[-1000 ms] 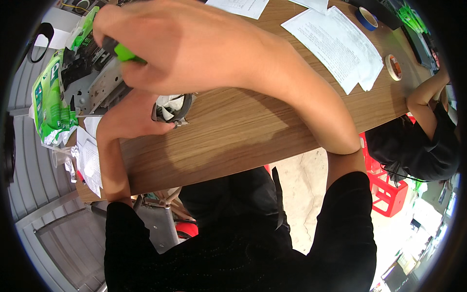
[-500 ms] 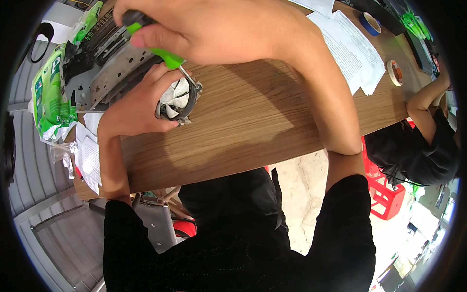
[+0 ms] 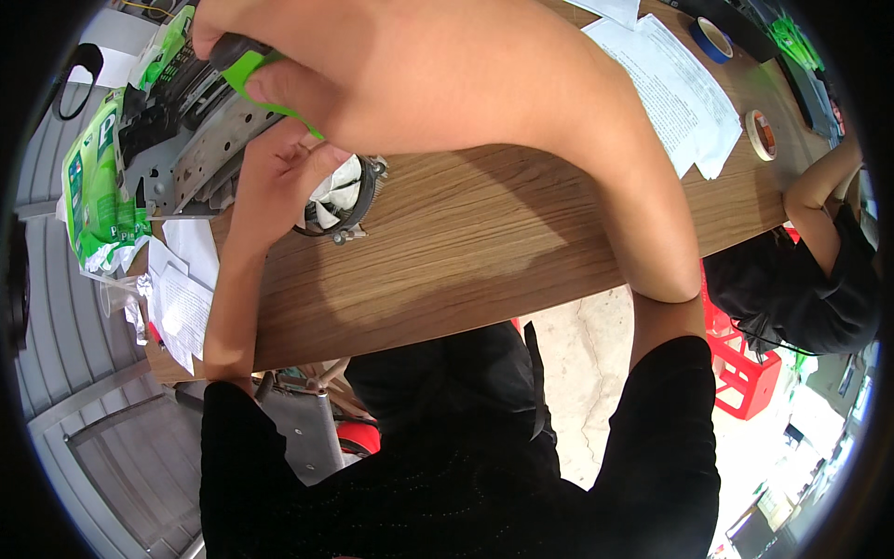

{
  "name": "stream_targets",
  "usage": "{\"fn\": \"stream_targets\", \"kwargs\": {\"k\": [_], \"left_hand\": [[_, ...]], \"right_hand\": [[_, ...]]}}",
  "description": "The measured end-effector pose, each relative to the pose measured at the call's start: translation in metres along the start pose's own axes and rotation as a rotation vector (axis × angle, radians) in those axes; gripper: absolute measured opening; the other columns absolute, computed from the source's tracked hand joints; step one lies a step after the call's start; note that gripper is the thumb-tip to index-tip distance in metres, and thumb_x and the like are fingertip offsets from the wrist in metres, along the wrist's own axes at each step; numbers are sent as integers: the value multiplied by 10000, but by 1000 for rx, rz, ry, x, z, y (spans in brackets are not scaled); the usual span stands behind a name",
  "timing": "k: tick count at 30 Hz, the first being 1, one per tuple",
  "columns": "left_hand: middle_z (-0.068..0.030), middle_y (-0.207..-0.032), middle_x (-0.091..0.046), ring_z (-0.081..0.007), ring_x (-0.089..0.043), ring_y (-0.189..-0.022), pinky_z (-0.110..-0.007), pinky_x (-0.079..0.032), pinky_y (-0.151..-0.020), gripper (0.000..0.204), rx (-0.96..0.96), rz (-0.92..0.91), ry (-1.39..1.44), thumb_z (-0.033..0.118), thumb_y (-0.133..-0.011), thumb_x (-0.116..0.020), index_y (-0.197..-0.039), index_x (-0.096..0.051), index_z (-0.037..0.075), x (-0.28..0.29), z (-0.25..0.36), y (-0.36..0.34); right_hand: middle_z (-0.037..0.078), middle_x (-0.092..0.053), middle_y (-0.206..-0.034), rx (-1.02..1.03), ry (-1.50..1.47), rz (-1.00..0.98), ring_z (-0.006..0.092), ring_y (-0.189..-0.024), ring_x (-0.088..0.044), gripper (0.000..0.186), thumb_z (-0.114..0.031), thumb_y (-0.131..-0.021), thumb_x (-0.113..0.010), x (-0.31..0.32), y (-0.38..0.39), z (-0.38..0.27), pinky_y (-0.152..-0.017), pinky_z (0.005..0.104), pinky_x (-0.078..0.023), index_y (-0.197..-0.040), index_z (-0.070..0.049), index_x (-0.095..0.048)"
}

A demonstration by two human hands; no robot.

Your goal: The person uses screwdrivers to remove several screws from a computer fan and a thermal assembly, eventually separating the components while other people work at the same table.

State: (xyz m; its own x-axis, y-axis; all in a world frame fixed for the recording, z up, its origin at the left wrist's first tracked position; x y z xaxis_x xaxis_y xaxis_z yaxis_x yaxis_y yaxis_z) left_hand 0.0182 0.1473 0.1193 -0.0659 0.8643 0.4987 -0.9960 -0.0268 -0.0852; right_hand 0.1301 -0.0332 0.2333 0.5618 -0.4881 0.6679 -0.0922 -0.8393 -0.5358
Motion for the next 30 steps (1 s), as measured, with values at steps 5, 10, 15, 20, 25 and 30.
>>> {"fn": "stream_targets", "kwargs": {"k": [5,10,15,20,25,30], "left_hand": [[-79,-1019,-800,-117,-745,-941,-252,-561,-836,168,-122,38,8,67,-958,-692,-1099,-760,5,-5,-1,-1],[-63,-942,-802,-120,-756,-866,-249,-569,-789,141,-141,117,-39,101,-925,-741,-1020,-778,3,-7,4,-4],[-61,-885,-799,-110,-749,-803,-244,-568,-747,146,-98,168,-71,114,-883,-785,-965,-777,-7,-9,-6,1],[-72,-855,-790,-99,-721,-743,-248,-550,-706,136,-177,169,-62,120,-887,-784,-948,-783,-1,-10,-3,-4],[-87,-868,-787,-107,-711,-729,-263,-546,-698,142,-127,102,44,126,-906,-767,-984,-788,10,-12,-7,-2],[-98,-880,-784,-109,-696,-723,-264,-533,-685,167,-136,91,-39,133,-919,-754,-1046,-789,30,-16,-11,-10]], "right_hand": [[193,-582,-853,-82,-26,-55,385,-794,-592,399,-166,-925,-700,-7,0,17,-678,466,-457,-1238,17,-532],[188,-598,-891,-33,43,1,376,-815,-597,419,-156,-908,-721,-6,3,12,-686,456,-465,-1251,7,-543],[183,-613,-929,-16,48,36,367,-837,-602,441,-146,-892,-743,-11,0,16,-693,447,-473,-1264,-3,-553],[178,-632,-983,68,125,127,358,-878,-614,467,-123,-876,-760,-13,-3,26,-716,435,-489,-1286,-14,-563],[164,-677,-1154,-54,-223,-147,322,-1072,-657,525,-60,-875,-751,0,1,28,-841,402,-535,-1360,-22,-554],[178,-682,-1181,66,79,-147,323,-1017,-673,582,-22,-862,-739,18,1,23,-822,401,-550,-1410,-33,-541]]}}
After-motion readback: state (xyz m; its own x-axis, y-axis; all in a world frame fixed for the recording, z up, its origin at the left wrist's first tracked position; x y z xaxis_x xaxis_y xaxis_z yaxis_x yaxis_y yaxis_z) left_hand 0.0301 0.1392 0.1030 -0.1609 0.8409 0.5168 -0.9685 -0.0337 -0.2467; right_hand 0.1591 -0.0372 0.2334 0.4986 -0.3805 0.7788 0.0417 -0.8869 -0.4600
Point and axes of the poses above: each hand's wrist, its own y-axis away from the middle knuckle, its own x-axis out of the back of the hand, z = x × y, the point moved 1 cm from there along -y, towards the middle knuckle
